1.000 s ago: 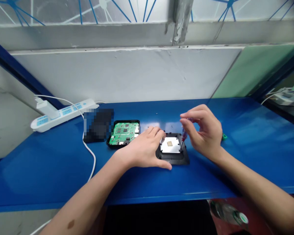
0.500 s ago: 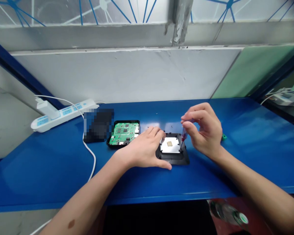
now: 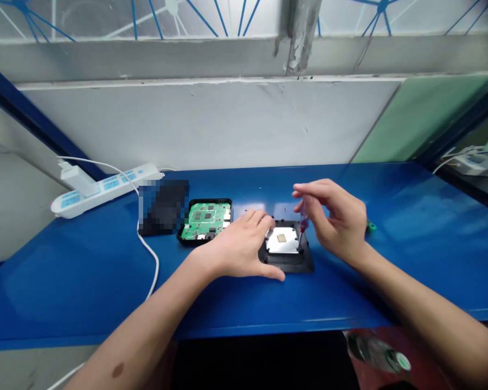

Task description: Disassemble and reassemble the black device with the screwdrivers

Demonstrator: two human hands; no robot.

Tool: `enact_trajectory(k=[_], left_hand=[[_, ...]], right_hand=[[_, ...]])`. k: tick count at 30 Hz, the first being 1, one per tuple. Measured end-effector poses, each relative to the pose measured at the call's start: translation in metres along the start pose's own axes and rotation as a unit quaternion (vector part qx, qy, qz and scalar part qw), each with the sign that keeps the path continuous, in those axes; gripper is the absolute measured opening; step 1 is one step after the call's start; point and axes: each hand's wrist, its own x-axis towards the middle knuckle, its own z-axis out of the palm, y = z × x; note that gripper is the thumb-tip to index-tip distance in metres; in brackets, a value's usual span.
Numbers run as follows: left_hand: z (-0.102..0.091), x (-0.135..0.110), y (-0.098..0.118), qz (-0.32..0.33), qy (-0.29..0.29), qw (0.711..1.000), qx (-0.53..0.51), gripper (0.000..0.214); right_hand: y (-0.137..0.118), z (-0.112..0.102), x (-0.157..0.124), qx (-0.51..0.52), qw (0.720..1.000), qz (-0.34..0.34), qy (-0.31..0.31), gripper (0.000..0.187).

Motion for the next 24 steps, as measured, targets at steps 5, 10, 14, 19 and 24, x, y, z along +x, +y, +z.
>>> enact_trajectory(k=[5,10,14,19,24], left_hand=[[0.0,0.0004,-0.0006,-0.001,0.0,1.0,0.0,0.084],[0.0005,-0.0002,-0.001,0.0,0.003,1.0,0.0,0.084],[0.0013,-0.0006,-0.0013,-0.002,0.004,1.0,-0.006,0.085],[0.0007,-0.0005,-0.0014,0.0,0.001,1.0,-0.013,0.085],[-0.0009,-0.0001,-0.001,-0.006,-0.003,1.0,-0.011,0.084]], right_hand=[[-0.0002,-0.0012,-0.0031,0.027,0.999,0.019,-0.011,0.027],[0.0045,-0.0029,0.0025,-0.014,0.997,-0.068,0.012,0.006],[0.0017,-0.0015,0.0033,-0.047,0.996,-0.066,0.034,0.011],[-0.0019,0.0006,-0.0033,0.024,0.999,0.032,0.022,0.022],[0.0018,-0.002,-0.0009,0.039,0.999,-0.033,0.016,0.015]])
